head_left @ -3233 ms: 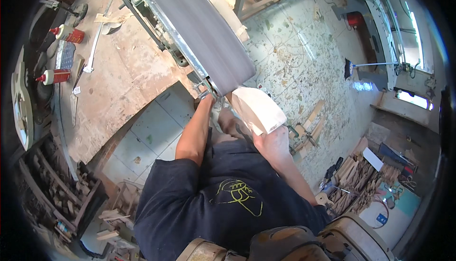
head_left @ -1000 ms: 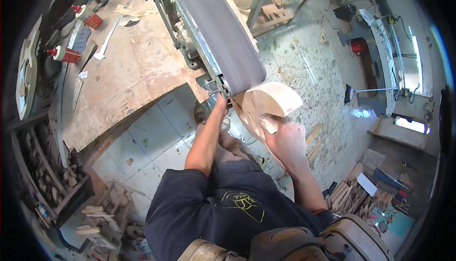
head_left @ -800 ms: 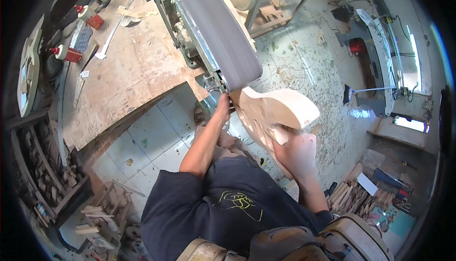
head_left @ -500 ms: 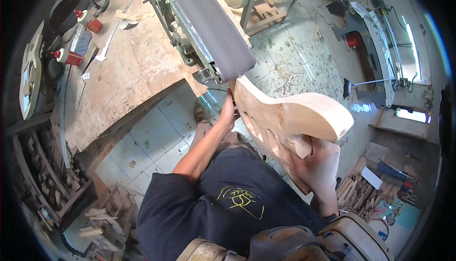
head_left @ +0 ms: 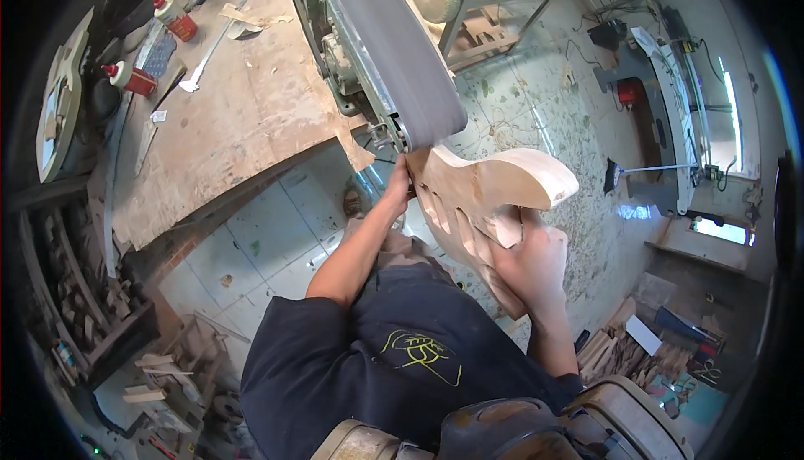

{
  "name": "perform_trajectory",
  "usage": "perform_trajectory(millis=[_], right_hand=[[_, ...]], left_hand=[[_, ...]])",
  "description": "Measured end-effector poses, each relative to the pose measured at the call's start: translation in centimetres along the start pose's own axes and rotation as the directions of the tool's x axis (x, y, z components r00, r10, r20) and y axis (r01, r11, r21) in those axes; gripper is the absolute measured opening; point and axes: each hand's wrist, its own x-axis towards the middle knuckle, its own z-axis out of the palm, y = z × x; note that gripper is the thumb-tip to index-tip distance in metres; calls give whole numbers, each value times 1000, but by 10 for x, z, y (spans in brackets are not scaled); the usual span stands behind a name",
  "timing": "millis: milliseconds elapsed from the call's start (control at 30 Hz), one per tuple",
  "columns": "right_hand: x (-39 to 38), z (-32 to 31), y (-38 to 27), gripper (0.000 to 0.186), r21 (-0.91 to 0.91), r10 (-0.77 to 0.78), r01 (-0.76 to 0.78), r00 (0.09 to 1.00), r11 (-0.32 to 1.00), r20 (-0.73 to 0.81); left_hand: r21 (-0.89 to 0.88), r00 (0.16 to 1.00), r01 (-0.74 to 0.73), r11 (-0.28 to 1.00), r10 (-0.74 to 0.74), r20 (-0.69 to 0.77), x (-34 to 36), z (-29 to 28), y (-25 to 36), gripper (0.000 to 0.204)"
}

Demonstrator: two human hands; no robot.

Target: The person sands the edges and contours of a wooden guitar body using a stationary belt sander, turning the body over and repositioning it several times to reach different sections.

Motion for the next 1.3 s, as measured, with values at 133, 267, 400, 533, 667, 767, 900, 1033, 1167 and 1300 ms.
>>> perform_trajectory(millis=[133,267,400,533,667,767,900,1033,1167,1300], right_hand=[[12,18,2,42,8,35,-35,999,999,-10],[23,35,5,41,15,4,-4,1000,1000,3],[33,48,1,41,-17,40,-39,998,999,50],[38,67,8,40,-11,34,-34,999,999,36],[42,73,8,40,-47,19,-16,997,999,69],[45,86,14,38,-72,46,-40,995,997,92],[46,101,17,38,-104,34,-20,990,994,135],[46,117,23,37,-79,-20,33,988,996,150],[51,139,30,38,-58,-7,17,987,998,160],[57,151,27,38,-54,-48,59,983,997,175]], left_hand=[[18,1000,7,1000,-6,-23,25,-10,2,78],[-18,996,8,1000,-10,-90,51,-24,1,71],[25,996,-32,999,34,-80,75,-40,-13,66],[-71,989,-72,995,62,-133,85,-40,-20,58],[-144,991,-40,989,21,-131,90,-49,-23,42],[-206,990,1,979,-30,-136,90,-51,-29,40],[-192,982,31,981,-66,-179,85,-47,-41,42],[-103,981,46,994,-65,-183,100,-63,-80,72],[-115,977,122,986,-139,-162,114,-80,-117,67],[-143,934,248,958,-275,-227,107,-84,-143,70]])
